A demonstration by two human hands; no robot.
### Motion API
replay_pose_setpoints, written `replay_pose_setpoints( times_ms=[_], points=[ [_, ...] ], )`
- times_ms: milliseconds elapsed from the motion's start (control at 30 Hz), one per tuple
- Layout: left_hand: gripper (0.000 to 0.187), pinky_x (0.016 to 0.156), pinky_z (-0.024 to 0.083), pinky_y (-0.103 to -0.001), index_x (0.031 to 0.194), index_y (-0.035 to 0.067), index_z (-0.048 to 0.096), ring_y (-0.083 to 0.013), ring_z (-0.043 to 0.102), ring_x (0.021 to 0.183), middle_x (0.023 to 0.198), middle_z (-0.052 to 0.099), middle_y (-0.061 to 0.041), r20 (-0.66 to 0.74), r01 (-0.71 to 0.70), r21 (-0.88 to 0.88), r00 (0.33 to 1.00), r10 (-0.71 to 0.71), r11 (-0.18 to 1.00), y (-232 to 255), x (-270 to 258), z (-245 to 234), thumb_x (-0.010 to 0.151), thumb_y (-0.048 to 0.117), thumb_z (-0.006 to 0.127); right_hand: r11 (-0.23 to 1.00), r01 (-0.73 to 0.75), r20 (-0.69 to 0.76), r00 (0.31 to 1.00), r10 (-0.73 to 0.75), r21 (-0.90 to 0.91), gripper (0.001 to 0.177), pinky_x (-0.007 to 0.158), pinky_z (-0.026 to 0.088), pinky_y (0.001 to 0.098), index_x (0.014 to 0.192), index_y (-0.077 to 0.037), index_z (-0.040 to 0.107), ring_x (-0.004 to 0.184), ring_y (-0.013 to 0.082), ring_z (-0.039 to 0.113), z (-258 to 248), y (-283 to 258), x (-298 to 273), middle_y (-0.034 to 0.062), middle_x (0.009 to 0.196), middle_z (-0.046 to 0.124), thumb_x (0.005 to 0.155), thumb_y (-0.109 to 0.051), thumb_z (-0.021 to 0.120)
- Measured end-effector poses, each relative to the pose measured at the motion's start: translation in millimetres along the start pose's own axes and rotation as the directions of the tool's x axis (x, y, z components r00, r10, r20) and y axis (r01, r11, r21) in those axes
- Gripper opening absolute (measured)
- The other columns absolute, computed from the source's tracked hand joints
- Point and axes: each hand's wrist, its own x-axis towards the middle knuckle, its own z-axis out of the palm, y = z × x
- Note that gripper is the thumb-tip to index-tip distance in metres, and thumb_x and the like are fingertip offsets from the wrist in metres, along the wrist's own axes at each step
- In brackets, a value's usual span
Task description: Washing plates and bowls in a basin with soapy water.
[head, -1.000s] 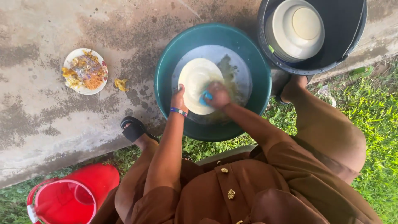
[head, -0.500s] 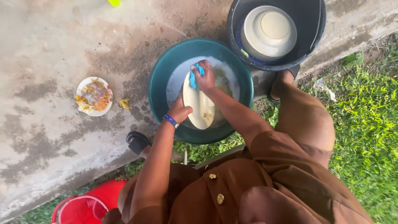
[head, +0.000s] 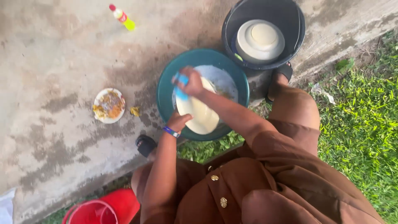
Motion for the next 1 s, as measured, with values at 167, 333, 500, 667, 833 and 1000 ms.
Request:
replay_pose_setpoints(
  times_ms=[167, 333, 500, 667, 833, 1000],
  points=[
    [0.049, 0.091, 0.055, -0.037, 0.126, -0.003, 0.063, -0.0233, 0.069, 0.103, 0.117, 0.071, -0.014, 0.104, 0.211, -0.320, 0.977, -0.187, 0.924, -24.0, 6.1, 1.2, 0.078, 0.006, 0.069, 0.890, 0.448, -0.073, 0.894, -0.442, 0.089, 0.034, 0.088, 0.053, 0.0480, 0.099, -0.002, 0.069, 0.097, 0.0394, 0.068, 6.4, 9.6, -6.2, 0.0197, 0.098, 0.070, 0.081, -0.030, 0.078],
    [0.051, 0.092, 0.054, -0.037, 0.128, 0.001, 0.062, -0.0216, 0.069, 0.104, 0.115, 0.072, -0.009, 0.140, 0.179, -0.225, 0.979, -0.150, 0.958, 22.0, 2.4, -12.7, 0.077, 0.005, 0.069, 0.983, 0.168, -0.135, 0.975, -0.176, -0.070, 0.036, 0.089, 0.054, 0.0491, 0.100, -0.003, 0.072, 0.099, 0.0385, 0.070, 30.3, 69.6, -3.5, 0.0188, 0.102, 0.072, 0.080, -0.032, 0.077],
    [0.050, 0.089, 0.053, -0.044, 0.127, -0.010, 0.062, -0.0303, 0.066, 0.104, 0.116, 0.069, -0.017, 0.237, 0.499, -0.251, 0.862, -0.447, 0.830, -23.6, 6.5, -19.4, 0.080, 0.004, 0.074, 0.827, 0.558, 0.284, 0.785, -0.551, 0.062, 0.029, 0.087, 0.051, 0.0532, 0.076, -0.007, 0.071, 0.092, 0.0405, 0.070, 1.7, -4.8, -22.9, 0.0134, 0.088, 0.072, 0.075, -0.032, 0.084],
    [0.066, 0.102, 0.050, -0.038, 0.141, -0.004, 0.049, -0.0260, 0.062, 0.119, 0.132, 0.063, -0.015, -0.052, 0.135, -0.354, 0.985, -0.163, 0.926, -31.7, -0.8, -16.9, 0.079, -0.003, 0.069, 0.955, -0.070, -0.009, 0.997, 0.070, -0.287, 0.034, 0.089, 0.055, 0.0478, 0.116, -0.016, 0.076, 0.104, 0.0379, 0.068, -24.1, 122.7, 16.8, 0.0159, 0.112, 0.072, 0.094, -0.042, 0.072],
    [0.061, 0.101, 0.051, -0.038, 0.139, -0.003, 0.050, -0.0277, 0.065, 0.118, 0.131, 0.065, -0.017, -0.197, 0.110, -0.333, 0.963, -0.183, 0.936, 5.3, 8.2, -31.2, 0.079, -0.002, 0.062, 0.336, 0.275, 0.398, 0.832, 0.386, -0.901, 0.066, 0.111, 0.023, 0.0695, 0.146, -0.027, 0.048, 0.144, 0.0455, 0.028, -58.3, 209.9, -47.0, 0.0129, 0.158, 0.035, 0.085, -0.039, 0.070],
    [0.054, 0.097, 0.052, -0.042, 0.134, -0.006, 0.051, -0.0377, 0.067, 0.116, 0.125, 0.067, -0.026, -0.309, 0.153, 0.122, 0.945, -0.108, 0.981, -13.3, 13.3, -32.7, 0.084, 0.006, 0.066, -0.066, 0.193, 0.150, 0.901, 0.407, -0.979, 0.067, 0.094, 0.037, 0.0771, 0.149, -0.016, 0.046, 0.128, 0.0543, 0.044, 13.8, 423.3, -128.7, 0.0184, 0.145, 0.046, 0.087, -0.032, 0.064]
  ],
)
